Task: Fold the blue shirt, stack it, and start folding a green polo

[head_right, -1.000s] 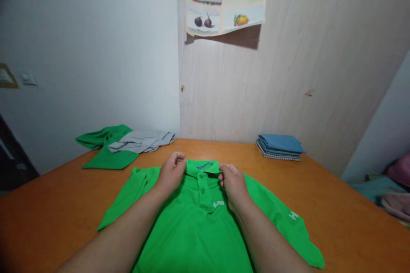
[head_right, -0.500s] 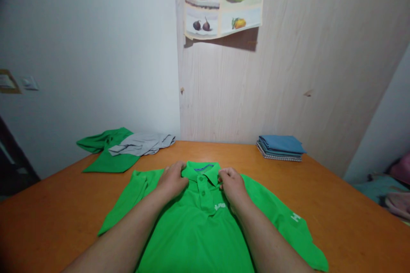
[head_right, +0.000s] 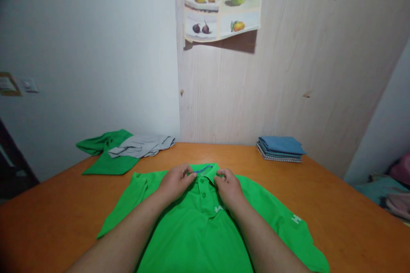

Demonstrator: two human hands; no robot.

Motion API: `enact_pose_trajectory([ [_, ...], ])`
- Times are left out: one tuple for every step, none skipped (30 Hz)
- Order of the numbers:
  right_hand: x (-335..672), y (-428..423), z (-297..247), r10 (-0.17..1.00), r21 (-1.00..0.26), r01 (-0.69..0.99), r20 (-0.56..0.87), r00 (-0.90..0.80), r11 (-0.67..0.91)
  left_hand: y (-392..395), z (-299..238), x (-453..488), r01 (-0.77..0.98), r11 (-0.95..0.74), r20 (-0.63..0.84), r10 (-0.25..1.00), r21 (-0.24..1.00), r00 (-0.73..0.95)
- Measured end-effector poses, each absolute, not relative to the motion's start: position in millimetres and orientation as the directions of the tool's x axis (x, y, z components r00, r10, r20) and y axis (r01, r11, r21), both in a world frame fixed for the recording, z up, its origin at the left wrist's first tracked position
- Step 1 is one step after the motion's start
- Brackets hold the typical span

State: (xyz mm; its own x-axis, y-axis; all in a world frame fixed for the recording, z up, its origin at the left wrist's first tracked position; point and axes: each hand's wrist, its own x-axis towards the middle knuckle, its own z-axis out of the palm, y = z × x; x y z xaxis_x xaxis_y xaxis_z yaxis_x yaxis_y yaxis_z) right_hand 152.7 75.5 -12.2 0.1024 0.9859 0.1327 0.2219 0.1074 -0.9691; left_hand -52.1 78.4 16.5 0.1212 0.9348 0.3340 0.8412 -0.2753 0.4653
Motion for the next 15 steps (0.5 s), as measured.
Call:
enact_pose_trajectory([
  [152.9, 76.6, -14.0, 0.985, -0.964, 0.237, 0.147, 0.092, 0.121, 78.4, 15.6, -51.9, 0.826, -0.277, 0.313, 0.941, 0.491, 0.13],
  [153.1, 77.7, -15.8, 0.984, -0.959, 0.25, 0.158, 0.082, 0.133, 78.8, 14.3, -52.0, 0.812, -0.28, 0.297, 0.945, 0.512, 0.139],
  [153.4, 78.8, -17.6, 0.984, -0.955, 0.263, 0.165, 0.072, 0.141, 79.4, 12.7, -52.3, 0.803, -0.287, 0.288, 0.946, 0.522, 0.15],
  [153.6, 79.7, -19.3, 0.983, -0.951, 0.274, 0.17, 0.067, 0.146, 80.4, 10.8, -53.0, 0.8, -0.295, 0.287, 0.944, 0.523, 0.16],
  [153.8, 80.6, -20.9, 0.983, -0.947, 0.285, 0.175, 0.064, 0.15, 81.6, 8.8, -53.9, 0.801, -0.302, 0.295, 0.941, 0.517, 0.165],
  [153.8, 81.3, -22.4, 0.982, -0.942, 0.296, 0.181, 0.061, 0.155, 83.0, 6.9, -54.9, 0.805, -0.31, 0.31, 0.936, 0.506, 0.166],
  [153.8, 81.8, -23.6, 0.981, -0.938, 0.308, 0.187, 0.057, 0.161, 84.4, 5.1, -56.0, 0.81, -0.316, 0.33, 0.93, 0.495, 0.161],
  [153.6, 82.1, -24.6, 0.98, -0.932, 0.321, 0.195, 0.05, 0.169, 85.7, 3.7, -56.9, 0.812, -0.324, 0.353, 0.922, 0.485, 0.157],
  [153.3, 82.1, -25.3, 0.978, -0.925, 0.334, 0.206, 0.04, 0.182, 86.8, 2.5, -57.5, 0.811, -0.339, 0.375, 0.913, 0.476, 0.162],
  [152.9, 82.0, -25.7, 0.975, -0.917, 0.347, 0.22, 0.029, 0.197, 87.7, 1.6, -57.9, 0.807, -0.36, 0.389, 0.904, 0.468, 0.178],
  [152.4, 81.6, -25.9, 0.972, -0.908, 0.36, 0.236, 0.021, 0.212, 88.2, 0.9, -57.9, 0.8, -0.383, 0.392, 0.897, 0.462, 0.203],
  [152.0, 81.0, -25.8, 0.967, -0.899, 0.374, 0.253, 0.016, 0.228, 88.2, 0.4, -57.7, 0.791, -0.405, 0.384, 0.893, 0.458, 0.235],
  [151.5, 80.3, -25.6, 0.963, -0.889, 0.39, 0.268, 0.014, 0.242, 87.8, 0.0, -57.3, 0.783, -0.424, 0.366, 0.891, 0.455, 0.269],
  [151.1, 79.5, -25.1, 0.959, -0.878, 0.406, 0.282, 0.012, 0.253, 86.9, -0.1, -56.6, 0.779, -0.436, 0.341, 0.89, 0.451, 0.302],
  [150.7, 78.7, -24.6, 0.957, -0.868, 0.423, 0.291, 0.011, 0.259, 85.5, 0.2, -55.8, 0.78, -0.44, 0.312, 0.892, 0.444, 0.325],
])
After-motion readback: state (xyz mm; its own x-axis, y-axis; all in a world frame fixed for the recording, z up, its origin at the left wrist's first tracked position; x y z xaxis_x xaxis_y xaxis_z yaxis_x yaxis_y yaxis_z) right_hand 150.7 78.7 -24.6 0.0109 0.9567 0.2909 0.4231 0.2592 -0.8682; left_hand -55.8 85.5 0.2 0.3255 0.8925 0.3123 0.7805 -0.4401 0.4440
